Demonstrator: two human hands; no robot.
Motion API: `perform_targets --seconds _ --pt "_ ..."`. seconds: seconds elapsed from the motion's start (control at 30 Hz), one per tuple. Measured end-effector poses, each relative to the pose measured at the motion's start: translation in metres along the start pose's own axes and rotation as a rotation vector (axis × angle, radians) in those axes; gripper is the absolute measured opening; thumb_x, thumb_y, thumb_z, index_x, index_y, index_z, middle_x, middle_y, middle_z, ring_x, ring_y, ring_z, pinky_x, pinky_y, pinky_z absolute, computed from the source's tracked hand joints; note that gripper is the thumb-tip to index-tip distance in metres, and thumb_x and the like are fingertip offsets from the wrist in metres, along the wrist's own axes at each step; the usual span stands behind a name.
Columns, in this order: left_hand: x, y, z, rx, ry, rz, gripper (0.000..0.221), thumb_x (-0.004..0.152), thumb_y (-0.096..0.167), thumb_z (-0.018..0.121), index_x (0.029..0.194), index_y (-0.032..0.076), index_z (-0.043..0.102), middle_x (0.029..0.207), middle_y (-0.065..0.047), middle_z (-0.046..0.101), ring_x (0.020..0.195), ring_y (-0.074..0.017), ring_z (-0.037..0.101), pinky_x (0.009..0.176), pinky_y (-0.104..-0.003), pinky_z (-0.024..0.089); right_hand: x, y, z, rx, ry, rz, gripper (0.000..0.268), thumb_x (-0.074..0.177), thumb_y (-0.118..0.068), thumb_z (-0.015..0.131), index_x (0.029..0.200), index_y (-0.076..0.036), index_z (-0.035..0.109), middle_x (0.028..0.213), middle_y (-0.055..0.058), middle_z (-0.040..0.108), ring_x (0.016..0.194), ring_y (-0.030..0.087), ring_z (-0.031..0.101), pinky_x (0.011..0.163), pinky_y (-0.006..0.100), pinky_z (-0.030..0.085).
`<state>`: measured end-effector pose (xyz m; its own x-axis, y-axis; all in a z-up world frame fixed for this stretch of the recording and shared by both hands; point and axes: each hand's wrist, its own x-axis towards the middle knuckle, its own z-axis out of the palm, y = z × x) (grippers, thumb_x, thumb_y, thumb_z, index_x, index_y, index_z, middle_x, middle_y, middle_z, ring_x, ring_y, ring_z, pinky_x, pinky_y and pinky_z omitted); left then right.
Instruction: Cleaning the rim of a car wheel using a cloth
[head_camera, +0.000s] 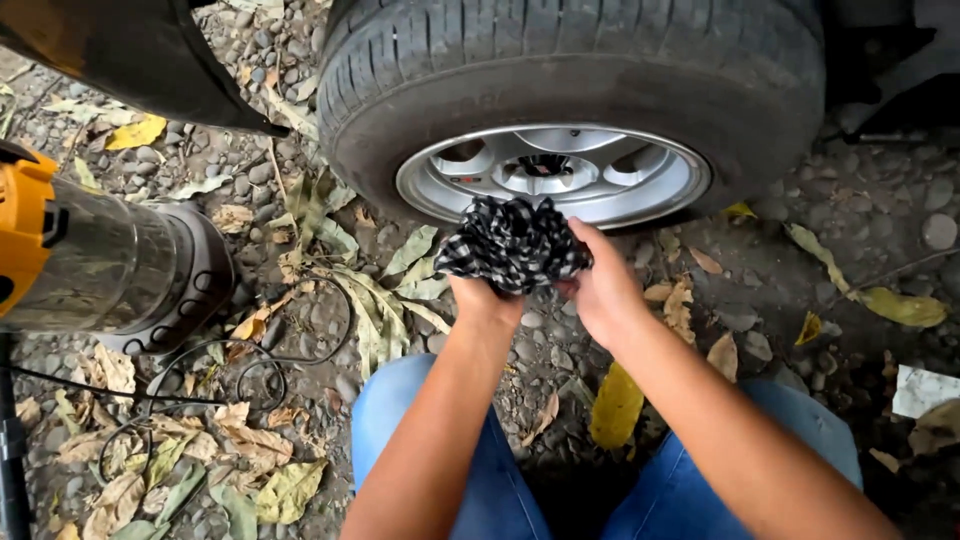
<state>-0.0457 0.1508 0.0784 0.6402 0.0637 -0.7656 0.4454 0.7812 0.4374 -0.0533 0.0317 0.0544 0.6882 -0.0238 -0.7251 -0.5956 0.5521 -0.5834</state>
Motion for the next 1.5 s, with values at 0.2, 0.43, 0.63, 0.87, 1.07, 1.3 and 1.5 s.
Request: perform_targets --seconds 0.2,0.43,0.63,0.87,1.07,1.3,1.5 --pt "0.015 0.001 0.008 -0.144 0.074 0.055 0.087 0.091 0.056 0.063 0.158 0.017 0.023 0.159 -0.015 0.028 0.145 -0.0391 0.03 0.124 -0.053 0.018 0.006 -0.008 0.018 -0.032 -0.179 0.139 0.063 0.082 -0.061 0.07 0.117 -0.011 0.057 0.104 0.011 0.068 0.095 0.031 0.07 0.09 0.043 0.059" --pt "0.056 -0.019 -0.008 -0.188 0.41 0.119 0.085 0.075 0.04 0.075 0.141 -0.004 0.045 0.129 -0.031 0.057 0.114 -0.0452 0.061 0.087 -0.068 0.049 0.105 0.048 -0.011 -0.421 0.275 -0.064 0.058 0.091 -0.054 0.068 0.123 -0.006 0.066 0.112 0.025 0.065 0.081 0.045 0.072 0.068 0.057 0.061" --pt "0.084 -0.025 -0.016 0.093 0.428 0.114 0.07 0.08 0.024 0.07 0.138 -0.006 0.045 0.132 -0.029 0.053 0.121 -0.0453 0.057 0.087 -0.063 0.049 0.093 0.03 0.015 -0.652 0.247 -0.34 0.05 0.094 -0.062 0.063 0.127 -0.025 0.061 0.125 0.008 0.069 0.125 0.035 0.061 0.105 0.052 0.043" --pt "0.079 -0.026 -0.009 0.199 0.447 0.09 0.069 0.075 0.02 0.071 0.135 -0.01 0.052 0.125 -0.028 0.059 0.111 -0.039 0.061 0.077 -0.054 0.051 0.158 0.05 -0.006 -0.643 0.329 -0.432 0.046 0.09 -0.045 0.069 0.127 -0.018 0.067 0.112 0.019 0.072 0.111 0.039 0.067 0.096 0.046 0.05" --pt "0.089 -0.028 -0.006 0.213 0.428 0.071 0.068 0.076 0.024 0.069 0.134 -0.007 0.053 0.128 -0.028 0.057 0.118 -0.0402 0.06 0.08 -0.053 0.052 0.155 0.027 -0.001 -0.856 0.416 -0.75 0.052 0.089 -0.067 0.072 0.123 -0.029 0.062 0.106 0.015 0.073 0.108 0.041 0.068 0.092 0.051 0.052" --pt "0.13 -0.057 -0.016 0.362 0.363 0.049 0.059 0.083 0.025 0.064 0.134 -0.002 0.057 0.128 -0.023 0.062 0.122 -0.0408 0.061 0.088 -0.05 0.053 0.155 0.021 -0.021 -1.515 0.329 -0.685 0.054 0.102 -0.073 0.039 0.142 -0.038 0.046 0.11 0.02 0.072 0.102 0.046 0.069 0.091 0.061 0.05" --pt "0.119 -0.05 -0.017 0.273 0.422 0.048 0.062 0.089 0.027 0.06 0.142 -0.002 0.049 0.138 -0.024 0.055 0.131 -0.0425 0.053 0.099 -0.053 0.047 0.195 0.046 -0.035 -1.5 0.157 -0.794 0.045 0.101 -0.068 0.044 0.133 -0.039 0.054 0.113 0.007 0.074 0.102 0.038 0.07 0.087 0.055 0.053"
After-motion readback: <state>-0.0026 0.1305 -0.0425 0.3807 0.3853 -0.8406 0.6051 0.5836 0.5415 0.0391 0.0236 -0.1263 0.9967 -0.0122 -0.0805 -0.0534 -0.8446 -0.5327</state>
